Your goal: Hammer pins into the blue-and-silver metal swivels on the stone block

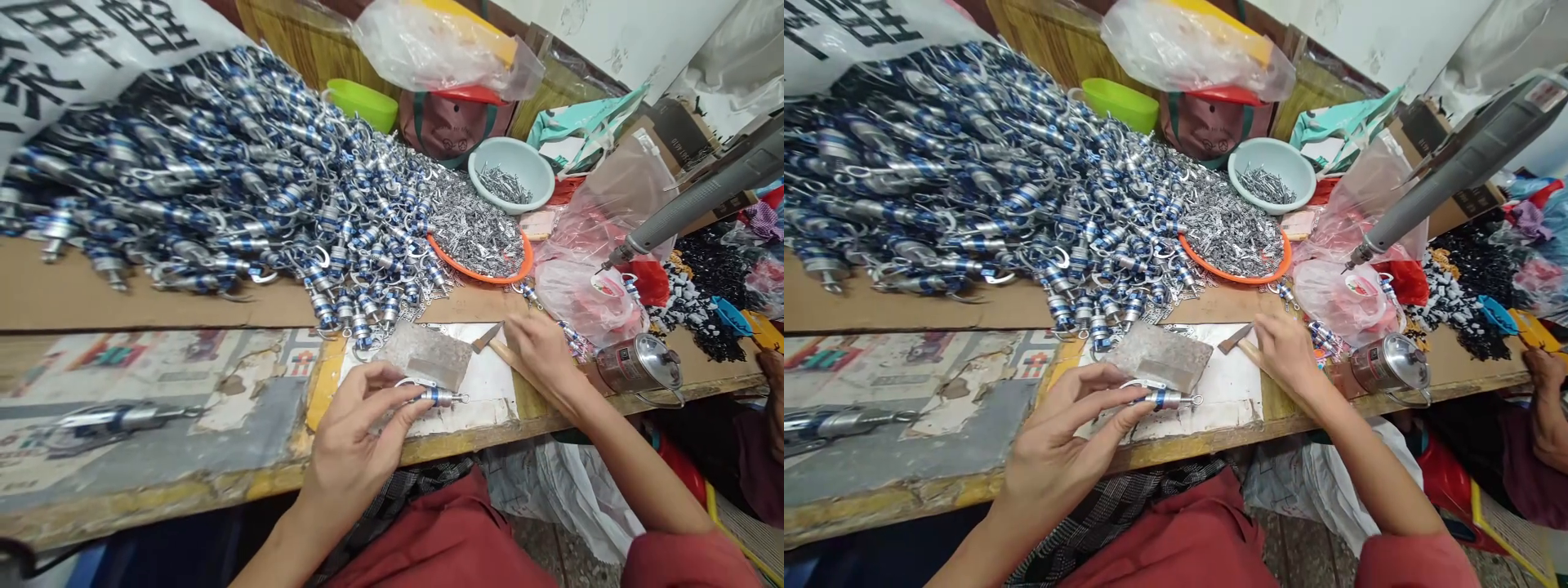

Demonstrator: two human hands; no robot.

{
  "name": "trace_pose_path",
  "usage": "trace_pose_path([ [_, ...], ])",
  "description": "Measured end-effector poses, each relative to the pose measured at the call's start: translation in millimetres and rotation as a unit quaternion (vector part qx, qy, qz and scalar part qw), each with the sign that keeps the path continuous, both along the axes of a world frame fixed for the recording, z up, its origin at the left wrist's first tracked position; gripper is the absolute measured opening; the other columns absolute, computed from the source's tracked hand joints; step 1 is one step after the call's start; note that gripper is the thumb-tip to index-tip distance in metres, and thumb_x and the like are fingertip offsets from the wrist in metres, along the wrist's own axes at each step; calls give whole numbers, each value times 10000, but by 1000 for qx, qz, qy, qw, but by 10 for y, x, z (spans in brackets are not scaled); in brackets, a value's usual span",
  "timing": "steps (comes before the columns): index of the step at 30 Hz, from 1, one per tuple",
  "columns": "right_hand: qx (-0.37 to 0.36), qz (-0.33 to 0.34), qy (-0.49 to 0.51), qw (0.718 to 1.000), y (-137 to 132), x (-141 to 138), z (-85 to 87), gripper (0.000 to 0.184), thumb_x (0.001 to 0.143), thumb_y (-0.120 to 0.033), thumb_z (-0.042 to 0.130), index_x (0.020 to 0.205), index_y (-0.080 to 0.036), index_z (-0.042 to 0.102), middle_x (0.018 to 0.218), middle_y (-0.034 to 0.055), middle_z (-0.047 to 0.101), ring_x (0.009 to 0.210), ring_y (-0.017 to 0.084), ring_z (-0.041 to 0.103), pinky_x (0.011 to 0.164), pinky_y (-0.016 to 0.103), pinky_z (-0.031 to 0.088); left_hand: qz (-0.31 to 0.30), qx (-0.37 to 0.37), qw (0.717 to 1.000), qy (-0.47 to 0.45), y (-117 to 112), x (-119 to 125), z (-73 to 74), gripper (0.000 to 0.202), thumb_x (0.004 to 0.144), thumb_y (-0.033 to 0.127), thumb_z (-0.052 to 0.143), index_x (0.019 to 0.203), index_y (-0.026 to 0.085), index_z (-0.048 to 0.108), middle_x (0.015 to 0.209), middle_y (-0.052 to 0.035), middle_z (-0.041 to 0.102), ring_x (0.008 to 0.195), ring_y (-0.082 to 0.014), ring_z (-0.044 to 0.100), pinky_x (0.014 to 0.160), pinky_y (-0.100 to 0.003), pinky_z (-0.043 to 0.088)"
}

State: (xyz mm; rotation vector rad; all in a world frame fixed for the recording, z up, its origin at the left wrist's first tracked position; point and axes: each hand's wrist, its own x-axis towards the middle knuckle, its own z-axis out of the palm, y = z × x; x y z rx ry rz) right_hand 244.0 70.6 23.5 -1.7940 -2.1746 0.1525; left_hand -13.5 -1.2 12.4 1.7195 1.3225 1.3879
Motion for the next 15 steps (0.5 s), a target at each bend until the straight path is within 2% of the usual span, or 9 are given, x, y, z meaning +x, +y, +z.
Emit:
trace_pose_path([
  [1,31,-6,-6,999,177,-46,21,294,886,-216,422,1087,-187,635,1026,87,635,958,199,575,836,318,447,2,11,1000,12,10,-3,15,98,724,194,632,779,219,709,857,-46,574,799,-174,587,709,-295,509],
  [3,39,-20,-16,999,534,-145,53,292,876,-211,445,1106,-175,621,1045,92,623,980,202,553,859,319,420,-4,13,1000,21,35,2,43,88,732,183,623,766,210,700,825,-39,561,786,-164,576,704,-281,498],
  [7,13,-27,-15,999,1038,-318,74,183,826,-263,537,869,-200,703,848,56,654,850,203,571,773,311,423,-25,-47,999,-11,79,22,76,81,734,207,618,729,213,699,756,-23,586,716,-150,583,665,-268,494],
  [9,9,-36,-8,999,1154,-361,73,141,790,-236,572,772,-200,707,788,44,658,797,200,580,726,301,425,-23,-63,997,-29,89,23,83,77,724,214,628,723,219,705,742,-19,602,700,-151,588,649,-268,495],
  [11,19,-50,5,999,1201,-369,79,119,773,-221,587,754,-189,700,769,43,664,773,204,589,708,303,430,-26,-61,997,-36,89,16,84,80,719,205,635,734,223,711,728,-16,609,686,-147,589,636,-263,493],
  [15,79,-73,45,993,1043,-385,149,178,838,-229,508,843,-165,673,894,63,667,858,184,594,784,298,438,-30,-61,997,-44,70,-1,49,86,712,198,647,764,227,711,720,-11,624,651,-138,586,603,-251,493],
])
